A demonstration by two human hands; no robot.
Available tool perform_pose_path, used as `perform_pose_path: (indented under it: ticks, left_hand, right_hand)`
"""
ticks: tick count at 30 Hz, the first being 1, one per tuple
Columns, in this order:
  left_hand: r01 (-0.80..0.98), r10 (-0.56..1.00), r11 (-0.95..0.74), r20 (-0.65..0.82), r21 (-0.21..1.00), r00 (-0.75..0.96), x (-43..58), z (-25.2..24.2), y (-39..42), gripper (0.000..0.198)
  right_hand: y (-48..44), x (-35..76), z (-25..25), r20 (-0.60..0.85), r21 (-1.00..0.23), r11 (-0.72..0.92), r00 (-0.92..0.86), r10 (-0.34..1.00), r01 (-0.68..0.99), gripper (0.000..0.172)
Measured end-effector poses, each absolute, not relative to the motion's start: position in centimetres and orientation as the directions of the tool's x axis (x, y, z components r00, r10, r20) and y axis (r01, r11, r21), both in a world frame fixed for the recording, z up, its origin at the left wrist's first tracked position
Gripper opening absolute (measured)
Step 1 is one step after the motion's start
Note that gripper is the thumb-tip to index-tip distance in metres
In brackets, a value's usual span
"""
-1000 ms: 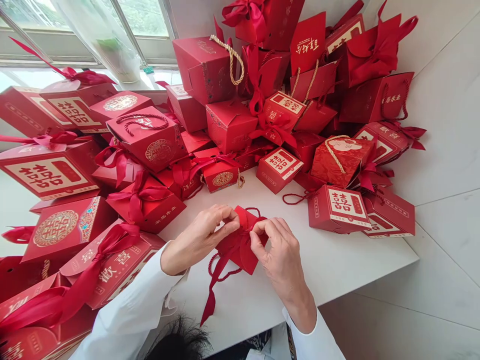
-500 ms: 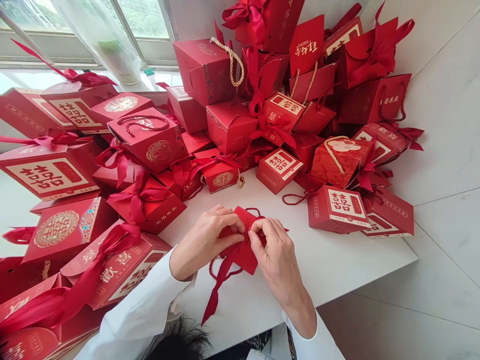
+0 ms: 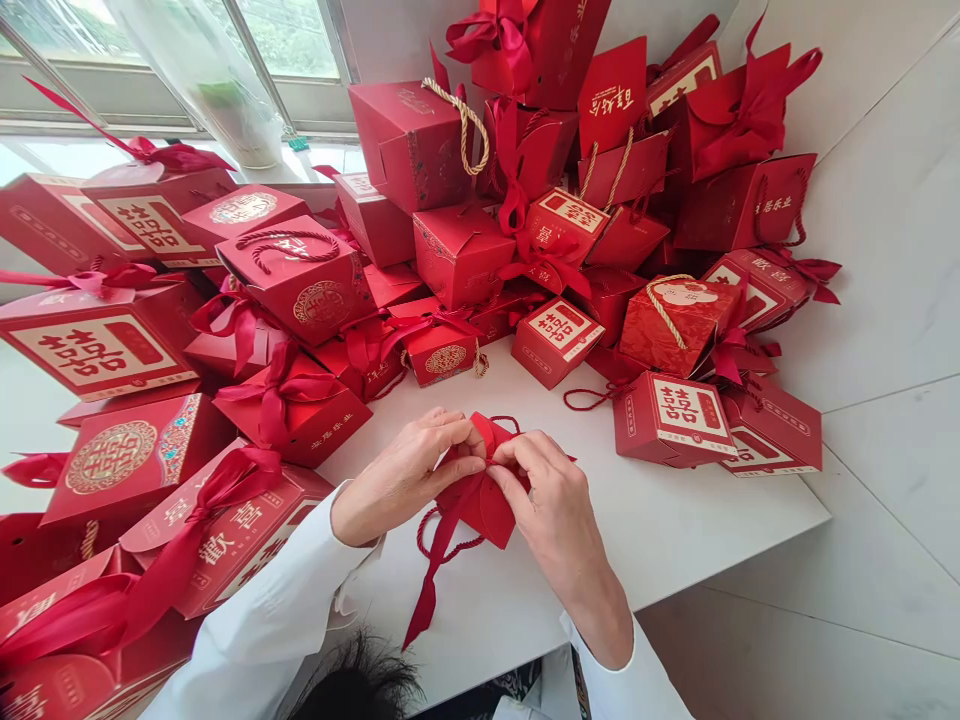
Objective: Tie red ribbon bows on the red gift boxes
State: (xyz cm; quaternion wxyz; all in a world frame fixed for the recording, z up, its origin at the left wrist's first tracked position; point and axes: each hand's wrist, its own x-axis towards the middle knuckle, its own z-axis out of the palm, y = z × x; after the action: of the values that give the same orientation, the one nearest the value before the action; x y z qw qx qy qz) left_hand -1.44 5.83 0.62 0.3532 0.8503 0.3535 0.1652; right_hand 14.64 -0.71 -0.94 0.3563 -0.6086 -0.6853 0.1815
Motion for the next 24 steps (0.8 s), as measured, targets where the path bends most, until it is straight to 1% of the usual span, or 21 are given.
perform_pose_path:
  ticks: [3,7,10,14,17,21,24]
  left_hand:
    - [0.454,0.674,-0.552,0.053,0.699,0.737,-1.5,0.3,6.0,0.008]
    - [0.462,0.647,-0.601,0.057,0.653,0.760,-1.5,0.1,6.2,0.013]
    - [0.445,0.627,-0.616,0.064,0.650,0.776,-1.6,0.1,6.4,0.013]
    - [0.380,0.592,-0.628,0.101,0.679,0.800,-1.9,0.3,6.6,0.016]
    - [0.346,0.569,-0.626,0.106,0.698,0.816,-1.9,0.5,6.7,0.014]
    - [0.358,0.581,-0.615,0.096,0.703,0.809,-2.0,0.6,6.7,0.014]
    - [0.366,0.585,-0.603,0.081,0.709,0.807,-2.2,0.7,6.7,0.016]
  right_hand:
    - [-0.8,14.5,-1.2,0.267,-0.700,0.170,0.034,0.963,0.694,0.010]
    - [-1.1,14.4,-1.5,0.316,-0.665,0.202,0.026,0.948,0.719,0.010]
    - [-1.2,14.1,-1.9,0.385,-0.604,0.244,0.009,0.923,0.759,0.012]
    - [-1.5,13.4,-2.7,0.540,-0.472,0.261,0.042,0.841,0.842,0.013]
    - [-1.6,12.8,-3.2,0.583,-0.427,0.232,0.070,0.810,0.874,0.022]
    - [-1.5,12.5,-3.6,0.606,-0.415,0.250,0.060,0.793,0.875,0.030]
    - [-1.5,12.7,-3.7,0.615,-0.452,0.207,0.135,0.777,0.868,0.031]
